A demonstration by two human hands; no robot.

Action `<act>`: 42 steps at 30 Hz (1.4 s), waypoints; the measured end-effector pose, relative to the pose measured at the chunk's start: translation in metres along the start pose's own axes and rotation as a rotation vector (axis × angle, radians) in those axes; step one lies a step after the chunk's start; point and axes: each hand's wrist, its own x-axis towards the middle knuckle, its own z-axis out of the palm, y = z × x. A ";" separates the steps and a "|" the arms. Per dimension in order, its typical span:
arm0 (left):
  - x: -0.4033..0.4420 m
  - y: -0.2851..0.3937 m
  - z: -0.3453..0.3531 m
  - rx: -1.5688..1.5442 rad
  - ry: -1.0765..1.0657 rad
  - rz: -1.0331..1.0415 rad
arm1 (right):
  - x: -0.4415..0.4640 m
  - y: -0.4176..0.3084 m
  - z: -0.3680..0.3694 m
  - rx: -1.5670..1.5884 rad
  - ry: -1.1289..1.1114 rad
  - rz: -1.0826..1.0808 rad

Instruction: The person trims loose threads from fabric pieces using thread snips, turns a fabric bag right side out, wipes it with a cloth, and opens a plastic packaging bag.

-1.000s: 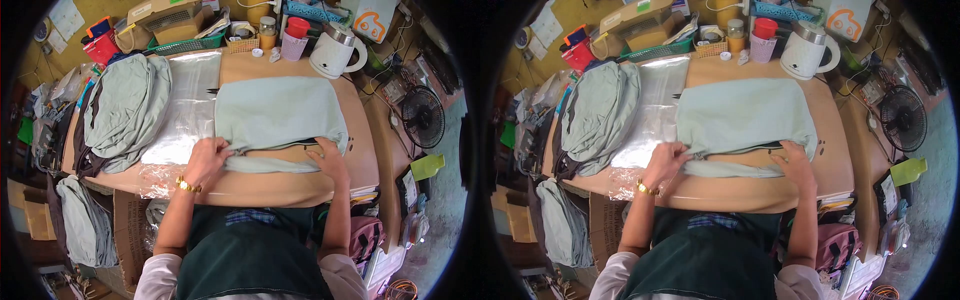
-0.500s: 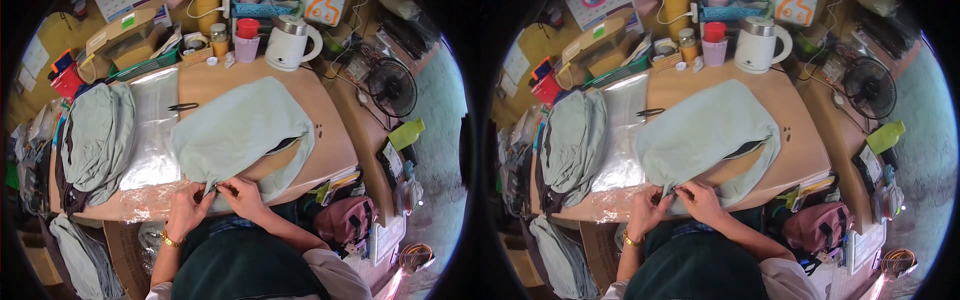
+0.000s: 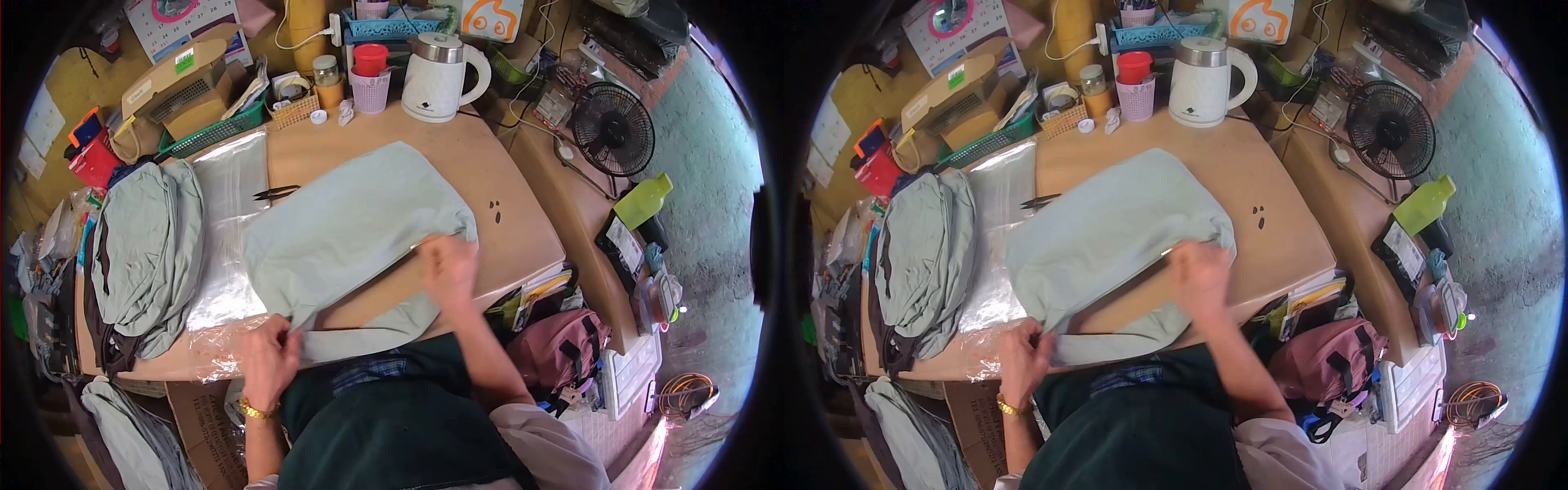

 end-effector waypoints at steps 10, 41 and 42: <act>0.024 -0.014 0.009 -0.028 0.264 0.079 | 0.026 -0.044 -0.028 -0.158 -0.151 -0.016; 0.018 -0.050 0.023 -1.409 -0.423 -0.347 | 0.064 -0.098 0.054 0.472 -0.787 -0.331; 0.014 -0.052 0.019 -1.238 -0.362 -0.359 | 0.063 -0.097 0.048 0.317 -0.580 -0.380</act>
